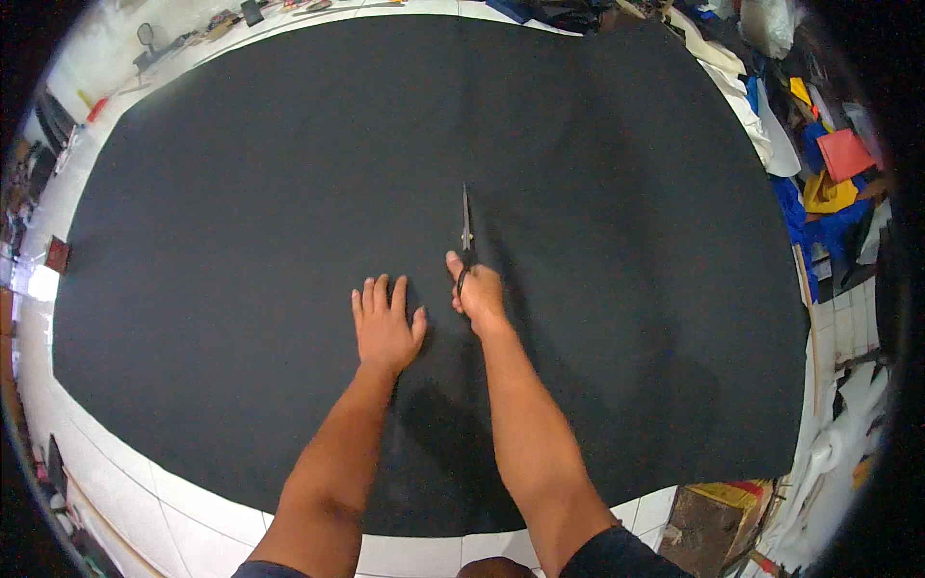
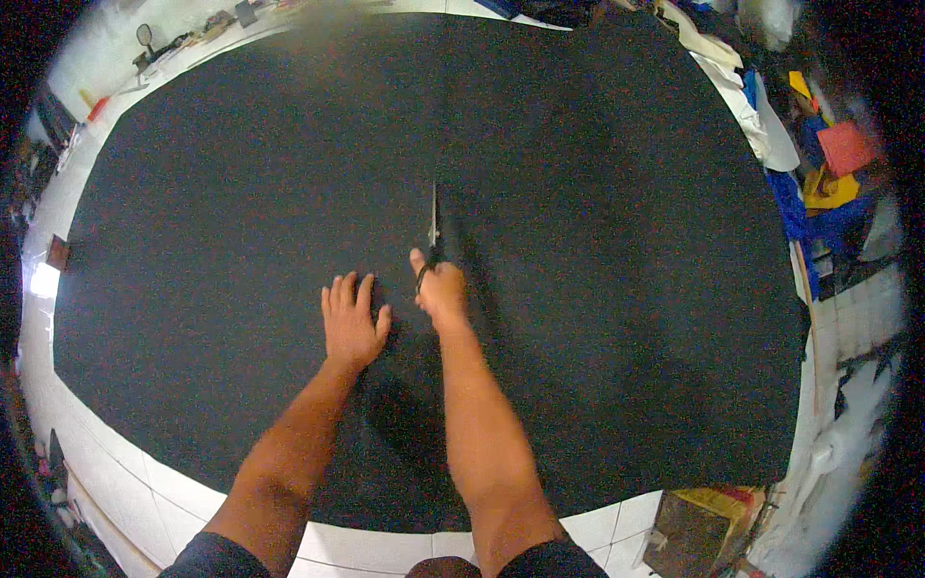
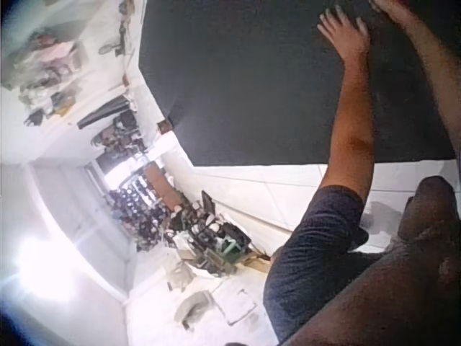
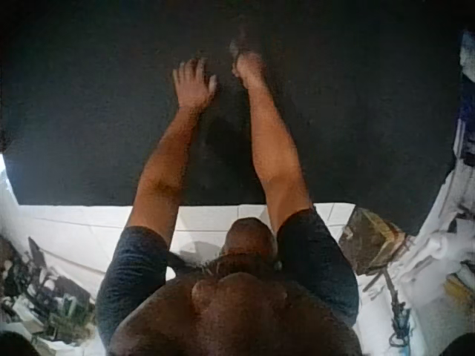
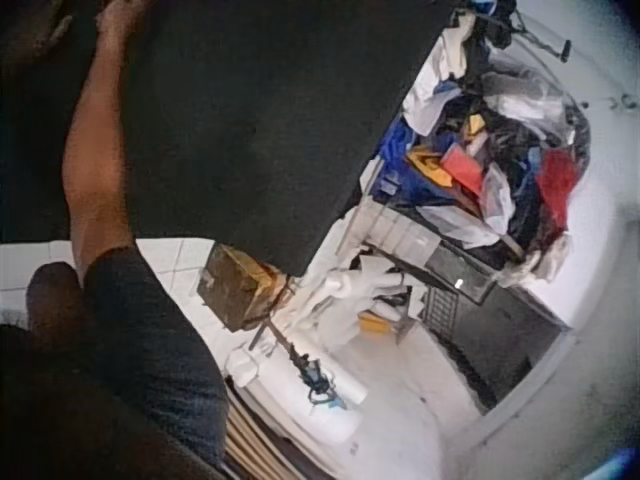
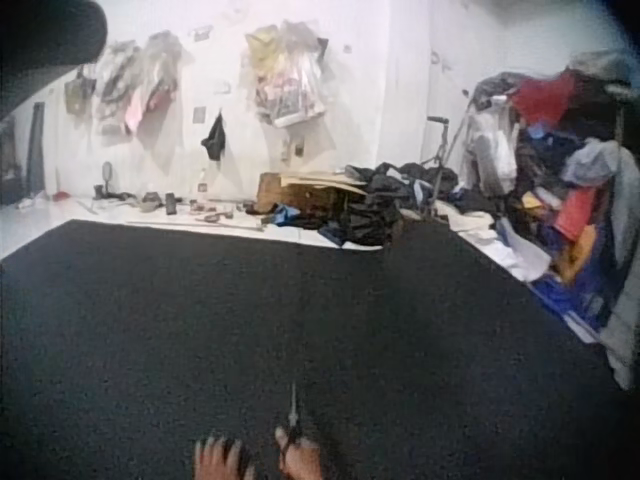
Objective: The person smooths out a large sheet of black fabric on a floor, aligns a wooden pole as a guide, and cuts the fabric into sections using shears.
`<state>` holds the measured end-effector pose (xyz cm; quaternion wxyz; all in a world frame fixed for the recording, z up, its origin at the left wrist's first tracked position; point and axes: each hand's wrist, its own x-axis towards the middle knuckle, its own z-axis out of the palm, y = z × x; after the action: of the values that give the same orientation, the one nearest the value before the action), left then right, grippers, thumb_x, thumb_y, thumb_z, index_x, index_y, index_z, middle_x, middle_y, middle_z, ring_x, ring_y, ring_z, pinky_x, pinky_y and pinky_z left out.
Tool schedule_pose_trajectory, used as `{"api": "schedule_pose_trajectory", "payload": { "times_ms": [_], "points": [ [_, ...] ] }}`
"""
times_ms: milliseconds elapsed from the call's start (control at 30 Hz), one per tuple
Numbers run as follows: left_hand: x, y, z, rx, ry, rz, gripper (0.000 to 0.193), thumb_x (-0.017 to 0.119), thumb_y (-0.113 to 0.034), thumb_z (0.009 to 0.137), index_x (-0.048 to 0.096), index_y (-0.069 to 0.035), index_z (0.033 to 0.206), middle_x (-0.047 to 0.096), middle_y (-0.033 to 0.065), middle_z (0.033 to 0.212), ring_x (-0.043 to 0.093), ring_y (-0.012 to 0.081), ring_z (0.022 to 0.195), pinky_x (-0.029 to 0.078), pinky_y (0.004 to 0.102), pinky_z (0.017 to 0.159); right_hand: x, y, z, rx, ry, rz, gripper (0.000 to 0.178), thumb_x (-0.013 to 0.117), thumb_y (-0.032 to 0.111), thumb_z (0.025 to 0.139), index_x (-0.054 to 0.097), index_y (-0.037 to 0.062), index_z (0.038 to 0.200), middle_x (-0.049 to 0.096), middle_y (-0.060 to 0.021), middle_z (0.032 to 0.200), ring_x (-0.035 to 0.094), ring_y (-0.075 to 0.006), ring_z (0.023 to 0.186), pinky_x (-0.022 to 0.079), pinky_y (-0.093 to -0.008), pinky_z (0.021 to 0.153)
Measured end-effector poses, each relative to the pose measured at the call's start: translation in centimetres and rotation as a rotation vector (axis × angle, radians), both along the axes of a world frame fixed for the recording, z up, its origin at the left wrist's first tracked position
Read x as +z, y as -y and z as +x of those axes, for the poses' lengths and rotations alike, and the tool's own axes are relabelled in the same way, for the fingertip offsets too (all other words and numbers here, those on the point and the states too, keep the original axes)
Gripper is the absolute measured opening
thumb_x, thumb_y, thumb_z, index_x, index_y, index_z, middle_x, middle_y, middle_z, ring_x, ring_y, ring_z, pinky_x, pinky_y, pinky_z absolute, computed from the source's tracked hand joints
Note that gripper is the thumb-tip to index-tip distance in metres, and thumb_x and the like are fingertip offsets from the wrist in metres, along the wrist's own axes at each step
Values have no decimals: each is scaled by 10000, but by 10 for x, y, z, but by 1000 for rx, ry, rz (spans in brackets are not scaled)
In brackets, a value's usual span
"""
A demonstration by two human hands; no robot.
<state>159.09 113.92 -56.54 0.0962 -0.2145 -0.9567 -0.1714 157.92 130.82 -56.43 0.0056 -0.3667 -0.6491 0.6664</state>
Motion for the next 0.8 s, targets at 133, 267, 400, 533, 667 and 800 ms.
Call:
{"api": "schedule_pose_trajectory", "payload": {
  "times_ms": [133,267,400,533,667,800],
  "points": [
    [-5,-11,-1,5,88,-41,591,584,-365,874,492,-79,1383,434,201,1435,334,390,1386,186,559,1174,-7,-10,6,0,35,66,512,675,490,898,599,8,741,611,-116,624,603,-223,482,472,-360,473],
    [-4,-8,-7,13,162,-34,610,610,-373,841,508,-84,1369,438,200,1417,325,395,1387,182,569,1172,9,-2,5,-30,124,73,477,689,432,916,509,64,669,501,-18,547,490,-121,434,392,-279,431],
    [1,-10,-1,15,216,-35,599,623,-368,823,530,-87,1344,445,198,1395,332,405,1372,189,591,1158,-13,-2,13,1,81,252,468,682,432,921,516,61,689,502,-13,540,497,-117,447,397,-285,453],
    [-6,-13,-1,32,251,-72,595,624,-369,811,545,-82,1326,440,206,1390,331,417,1361,202,620,1139,-7,-2,13,-35,98,198,460,681,430,922,517,63,698,503,-8,541,495,-117,457,388,-296,457],
    [-14,-15,-2,5,243,-72,583,620,-378,813,557,-83,1312,426,211,1395,309,422,1371,213,631,1129,-2,-27,-31,-7,100,221,465,688,440,916,512,67,701,488,-1,548,478,-115,454,369,-290,454],
    [-15,-21,-5,-11,255,-122,610,611,-379,823,514,-70,1341,420,236,1389,319,455,1359,205,636,1130,-10,-58,-89,-25,62,182,486,696,461,906,493,75,691,471,-5,549,468,-110,456,361,-287,449]
  ]
}}
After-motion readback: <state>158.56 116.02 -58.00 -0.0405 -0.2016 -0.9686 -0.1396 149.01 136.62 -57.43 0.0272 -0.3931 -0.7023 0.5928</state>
